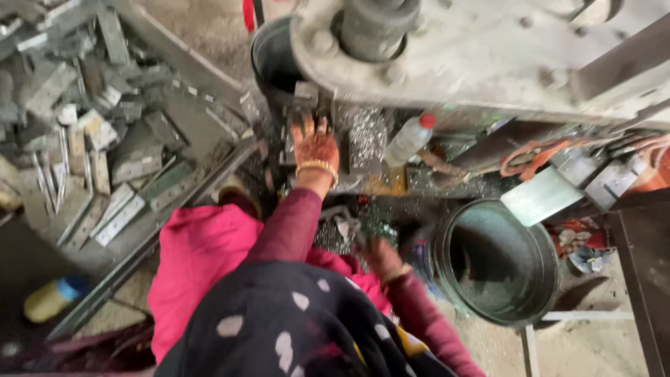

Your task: The person positions metal plates one by one under a drilling machine and operates the machine to create holes in the metal plates.

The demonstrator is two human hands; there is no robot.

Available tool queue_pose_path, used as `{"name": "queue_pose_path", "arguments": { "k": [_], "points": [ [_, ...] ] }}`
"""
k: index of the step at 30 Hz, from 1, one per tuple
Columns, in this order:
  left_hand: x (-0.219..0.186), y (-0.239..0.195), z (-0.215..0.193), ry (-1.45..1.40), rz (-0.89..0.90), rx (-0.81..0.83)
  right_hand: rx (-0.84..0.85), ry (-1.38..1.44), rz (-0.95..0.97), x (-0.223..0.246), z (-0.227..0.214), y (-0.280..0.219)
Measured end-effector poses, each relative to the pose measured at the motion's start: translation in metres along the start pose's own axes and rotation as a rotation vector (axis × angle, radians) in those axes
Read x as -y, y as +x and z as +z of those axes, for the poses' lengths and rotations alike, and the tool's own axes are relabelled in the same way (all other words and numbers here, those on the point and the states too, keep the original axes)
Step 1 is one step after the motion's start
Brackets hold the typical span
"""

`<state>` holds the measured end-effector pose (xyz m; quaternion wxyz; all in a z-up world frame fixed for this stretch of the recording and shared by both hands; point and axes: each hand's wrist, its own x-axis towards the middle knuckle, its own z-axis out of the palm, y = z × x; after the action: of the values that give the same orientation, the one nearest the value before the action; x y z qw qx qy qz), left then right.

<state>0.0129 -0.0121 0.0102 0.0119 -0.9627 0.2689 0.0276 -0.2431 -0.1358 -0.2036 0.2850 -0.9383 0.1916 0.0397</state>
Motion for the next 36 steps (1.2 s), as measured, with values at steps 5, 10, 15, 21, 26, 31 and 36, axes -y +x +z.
{"name": "queue_pose_path", "arguments": {
  "k": [5, 10, 15, 21, 26, 31, 36],
  "points": [
    [0.011, 0.004, 0.006, -0.02, -0.033, -0.076, 0.144, 0.39, 0.26, 0.029, 0.005, -0.027],
    [0.007, -0.037, 0.022, -0.029, 0.044, -0.082, -0.44, 0.058, -0.121, 0.1, -0.097, -0.04],
    [0.029, -0.105, 0.072, -0.153, 0.366, -0.51, -0.578, 0.152, -0.128, 0.166, -0.172, -0.041],
    [-0.008, -0.07, -0.005, -0.16, 0.289, -0.569, -0.491, 0.145, -0.099, 0.168, -0.175, -0.041],
    [-0.037, -0.061, -0.043, -0.533, -0.31, -0.003, -0.293, 0.069, -0.096, 0.152, -0.165, -0.033],
    [0.004, -0.08, -0.005, -0.164, -0.002, 0.053, -0.182, 0.056, -0.094, 0.145, -0.163, -0.026],
    [0.009, -0.084, 0.02, 0.042, 0.074, 0.08, -0.062, -0.027, -0.111, 0.147, -0.161, -0.017]
  ]
}}
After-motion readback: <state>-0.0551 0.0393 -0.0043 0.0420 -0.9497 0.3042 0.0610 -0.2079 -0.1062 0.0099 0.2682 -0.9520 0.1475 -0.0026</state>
